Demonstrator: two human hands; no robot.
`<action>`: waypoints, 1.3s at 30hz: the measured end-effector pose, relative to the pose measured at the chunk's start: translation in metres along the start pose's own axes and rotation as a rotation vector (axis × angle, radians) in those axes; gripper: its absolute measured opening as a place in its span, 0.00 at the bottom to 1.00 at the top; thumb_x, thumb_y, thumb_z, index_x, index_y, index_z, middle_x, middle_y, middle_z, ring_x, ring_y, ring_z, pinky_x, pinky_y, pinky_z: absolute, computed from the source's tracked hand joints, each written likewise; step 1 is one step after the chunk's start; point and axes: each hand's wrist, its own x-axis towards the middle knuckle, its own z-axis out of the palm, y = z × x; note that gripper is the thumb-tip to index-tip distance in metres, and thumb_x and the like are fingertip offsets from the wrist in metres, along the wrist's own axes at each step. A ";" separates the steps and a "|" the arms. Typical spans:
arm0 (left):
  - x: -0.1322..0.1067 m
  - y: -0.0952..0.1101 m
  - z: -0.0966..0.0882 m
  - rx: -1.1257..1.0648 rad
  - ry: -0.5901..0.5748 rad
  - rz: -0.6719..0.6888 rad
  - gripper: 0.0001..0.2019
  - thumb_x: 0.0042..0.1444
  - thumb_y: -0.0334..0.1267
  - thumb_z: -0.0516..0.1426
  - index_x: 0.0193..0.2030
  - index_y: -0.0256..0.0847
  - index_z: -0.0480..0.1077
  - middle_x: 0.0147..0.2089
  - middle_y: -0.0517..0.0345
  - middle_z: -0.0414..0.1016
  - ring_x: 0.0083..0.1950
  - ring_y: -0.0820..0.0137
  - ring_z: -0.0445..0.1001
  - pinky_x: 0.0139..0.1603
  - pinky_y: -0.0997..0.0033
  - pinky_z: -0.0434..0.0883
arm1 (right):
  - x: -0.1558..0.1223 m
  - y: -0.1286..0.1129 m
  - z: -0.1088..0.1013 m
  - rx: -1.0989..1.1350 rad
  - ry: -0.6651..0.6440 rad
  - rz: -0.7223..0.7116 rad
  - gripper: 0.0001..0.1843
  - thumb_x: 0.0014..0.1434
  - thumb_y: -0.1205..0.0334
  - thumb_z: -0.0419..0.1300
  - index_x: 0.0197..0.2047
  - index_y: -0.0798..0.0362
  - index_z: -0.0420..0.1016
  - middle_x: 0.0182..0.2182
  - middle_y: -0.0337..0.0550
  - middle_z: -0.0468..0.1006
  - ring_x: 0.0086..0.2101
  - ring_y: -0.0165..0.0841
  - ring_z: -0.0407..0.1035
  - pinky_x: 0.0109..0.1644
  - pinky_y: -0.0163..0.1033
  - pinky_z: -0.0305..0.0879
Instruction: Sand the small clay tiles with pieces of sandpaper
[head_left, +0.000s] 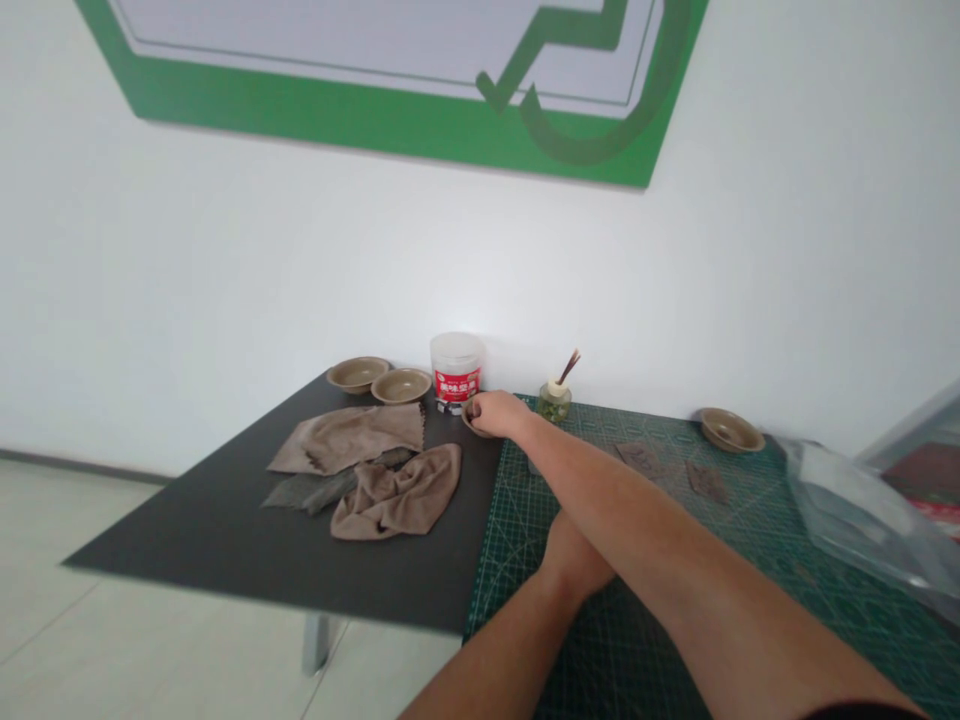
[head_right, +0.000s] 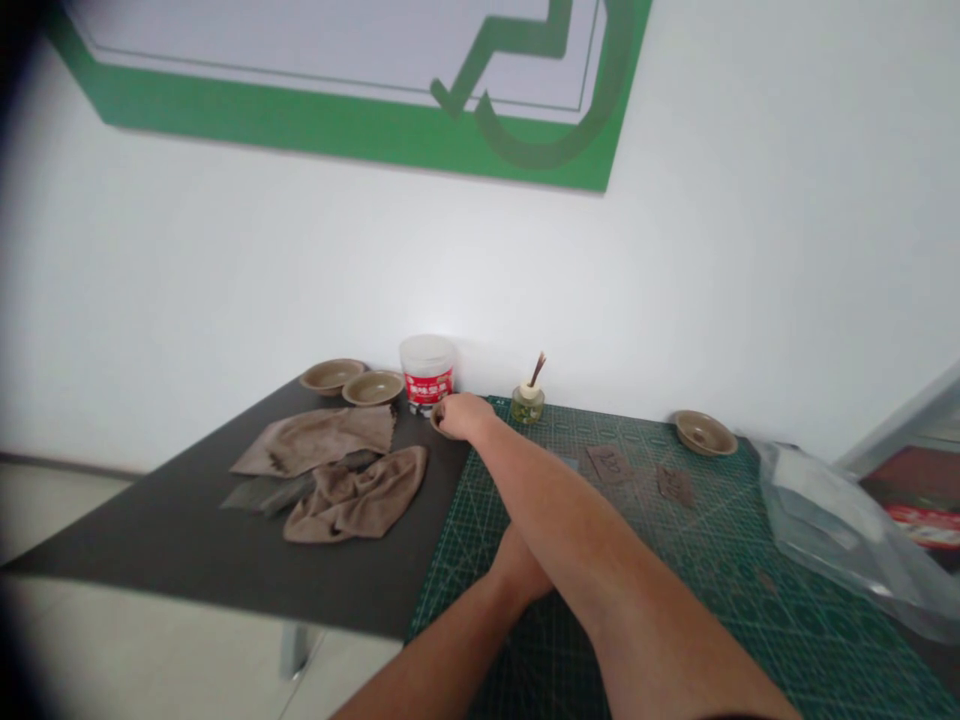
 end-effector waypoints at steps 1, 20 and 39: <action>0.000 -0.002 0.000 0.034 -0.006 0.016 0.23 0.63 0.45 0.52 0.64 0.46 0.65 0.65 0.50 0.69 0.69 0.49 0.61 0.70 0.46 0.55 | 0.001 0.000 0.000 0.008 0.002 0.011 0.12 0.58 0.55 0.61 0.43 0.49 0.81 0.44 0.47 0.83 0.44 0.41 0.76 0.43 0.38 0.68; 0.000 -0.024 0.005 0.083 -0.087 -0.001 0.25 0.65 0.43 0.51 0.68 0.45 0.60 0.70 0.54 0.62 0.73 0.54 0.52 0.73 0.51 0.51 | 0.005 0.002 0.007 0.136 0.051 0.154 0.18 0.51 0.55 0.67 0.44 0.54 0.82 0.39 0.50 0.83 0.42 0.41 0.77 0.41 0.35 0.68; 0.003 -0.013 0.006 0.350 -0.003 0.038 0.18 0.61 0.41 0.53 0.56 0.43 0.73 0.56 0.46 0.77 0.56 0.51 0.74 0.53 0.57 0.70 | -0.049 0.011 -0.026 0.422 0.351 -0.001 0.11 0.51 0.56 0.67 0.38 0.49 0.81 0.37 0.41 0.83 0.39 0.36 0.75 0.41 0.35 0.65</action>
